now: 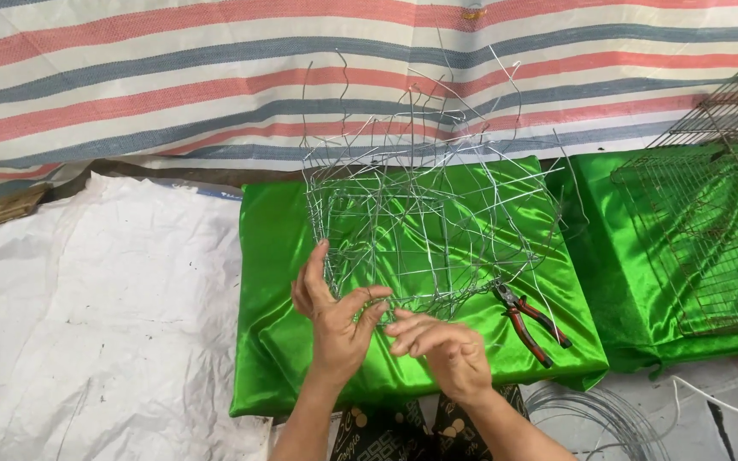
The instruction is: Constructing the bottom rim and structure of a wire cage by bending and cutting metal wires using pliers.
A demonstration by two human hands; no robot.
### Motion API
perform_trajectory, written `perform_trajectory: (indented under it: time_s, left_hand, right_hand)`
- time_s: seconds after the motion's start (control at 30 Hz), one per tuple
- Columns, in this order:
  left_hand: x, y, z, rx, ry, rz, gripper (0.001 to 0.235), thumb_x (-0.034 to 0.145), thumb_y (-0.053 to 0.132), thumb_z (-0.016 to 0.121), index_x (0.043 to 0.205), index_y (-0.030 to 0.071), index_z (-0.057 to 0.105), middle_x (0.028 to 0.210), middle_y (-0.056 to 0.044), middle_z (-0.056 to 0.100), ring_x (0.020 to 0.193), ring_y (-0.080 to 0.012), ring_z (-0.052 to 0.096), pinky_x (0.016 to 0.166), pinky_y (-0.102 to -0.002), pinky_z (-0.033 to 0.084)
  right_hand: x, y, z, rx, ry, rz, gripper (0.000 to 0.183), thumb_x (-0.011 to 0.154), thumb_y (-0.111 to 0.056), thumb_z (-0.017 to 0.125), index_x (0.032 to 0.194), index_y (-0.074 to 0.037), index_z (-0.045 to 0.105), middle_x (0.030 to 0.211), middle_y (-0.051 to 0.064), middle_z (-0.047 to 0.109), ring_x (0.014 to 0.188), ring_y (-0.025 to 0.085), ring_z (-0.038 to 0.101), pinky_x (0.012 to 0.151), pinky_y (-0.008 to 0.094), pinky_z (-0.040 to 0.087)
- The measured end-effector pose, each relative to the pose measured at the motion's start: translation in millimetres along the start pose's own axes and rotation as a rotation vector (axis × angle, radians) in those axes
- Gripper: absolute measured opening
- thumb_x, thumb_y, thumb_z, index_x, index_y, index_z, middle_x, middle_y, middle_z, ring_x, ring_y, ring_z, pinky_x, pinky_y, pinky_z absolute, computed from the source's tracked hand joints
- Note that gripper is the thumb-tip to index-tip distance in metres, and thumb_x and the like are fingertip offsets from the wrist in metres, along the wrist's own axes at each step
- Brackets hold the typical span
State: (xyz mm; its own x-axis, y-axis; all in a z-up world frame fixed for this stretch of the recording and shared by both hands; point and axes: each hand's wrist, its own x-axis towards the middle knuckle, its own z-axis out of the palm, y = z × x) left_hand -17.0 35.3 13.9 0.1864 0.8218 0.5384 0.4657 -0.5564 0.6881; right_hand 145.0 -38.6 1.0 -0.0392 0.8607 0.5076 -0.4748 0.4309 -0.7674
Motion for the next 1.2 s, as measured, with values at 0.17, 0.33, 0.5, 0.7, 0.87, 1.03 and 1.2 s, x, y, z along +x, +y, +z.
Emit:
perform_trajectory:
  time_s: [0.17, 0.33, 0.5, 0.7, 0.87, 1.03, 1.2]
  left_hand:
    - [1, -7, -7, 0.077, -0.080, 0.079, 0.026, 0.092, 0.037, 0.070, 0.113, 0.025, 0.079, 0.164, -0.010, 0.015, 0.150, -0.0318, 0.022, 0.122, -0.054, 0.011]
    - [-17, -6, -5, 0.131, 0.160, 0.085, 0.024, 0.081, 0.025, 0.081, 0.103, 0.018, 0.075, 0.153, -0.015, 0.026, 0.140, -0.0336, 0.034, 0.120, -0.053, 0.030]
    - [-57, -6, 12, -0.001, 0.479, 0.043, 0.017, 0.086, 0.015, 0.073, 0.101, 0.012, 0.065, 0.135, -0.012, 0.038, 0.127, -0.0277, 0.043, 0.106, -0.041, 0.044]
    - [-73, -5, 21, 0.044, 0.351, 0.241, 0.029, 0.093, 0.019, 0.068, 0.120, 0.011, 0.061, 0.138, -0.015, 0.049, 0.127, -0.0310, 0.051, 0.111, -0.045, 0.051]
    - [-52, 20, 9, 0.089, 0.152, 0.497, 0.035, 0.094, 0.019, 0.074, 0.124, 0.007, 0.061, 0.125, -0.013, 0.069, 0.122, -0.0305, 0.064, 0.114, -0.047, 0.047]
    - [-56, 16, 25, 0.031, 0.159, 0.472, 0.032, 0.090, 0.015, 0.076, 0.119, 0.006, 0.066, 0.119, -0.014, 0.072, 0.117, -0.0310, 0.066, 0.113, -0.048, 0.047]
    - [-57, 29, 24, 0.033, 0.118, 0.492, 0.037, 0.091, 0.023, 0.078, 0.122, 0.009, 0.064, 0.124, -0.013, 0.070, 0.121, -0.0301, 0.063, 0.114, -0.047, 0.045]
  right_hand:
    - [-33, 5, -8, -0.849, 0.086, -0.110, 0.042, 0.099, -0.037, 0.065, 0.133, -0.012, 0.061, 0.131, 0.014, 0.069, 0.121, 0.029, 0.069, 0.107, 0.043, 0.058]
    - [-105, -11, -105, -1.551, 0.139, 0.067, 0.020, 0.087, -0.012, 0.075, 0.106, -0.010, 0.074, 0.099, 0.007, 0.077, 0.092, 0.021, 0.072, 0.082, 0.033, 0.064]
    - [-141, -27, -175, -2.132, 0.242, 0.597, 0.039, 0.084, -0.040, 0.076, 0.115, -0.016, 0.074, 0.127, 0.011, 0.069, 0.102, 0.037, 0.062, 0.074, 0.044, 0.061]
    - [-150, -9, -208, -2.038, 0.237, 0.695, 0.038, 0.083, -0.045, 0.077, 0.108, -0.016, 0.078, 0.128, 0.009, 0.068, 0.105, 0.034, 0.064, 0.072, 0.043, 0.059]
    - [-134, -7, -220, -1.920, 0.158, 0.943, 0.033, 0.085, -0.043, 0.071, 0.100, -0.013, 0.076, 0.146, 0.004, 0.058, 0.119, 0.033, 0.060, 0.081, 0.048, 0.059]
    - [-148, -16, -231, -1.701, 0.373, 0.778, 0.032, 0.089, -0.036, 0.070, 0.095, -0.005, 0.073, 0.141, 0.009, 0.062, 0.113, 0.029, 0.062, 0.076, 0.045, 0.057]
    - [-163, -55, -198, -0.514, 1.002, 0.770, 0.038, 0.094, -0.022, 0.063, 0.125, 0.000, 0.072, 0.102, 0.008, 0.068, 0.082, 0.019, 0.056, 0.066, 0.031, 0.041]
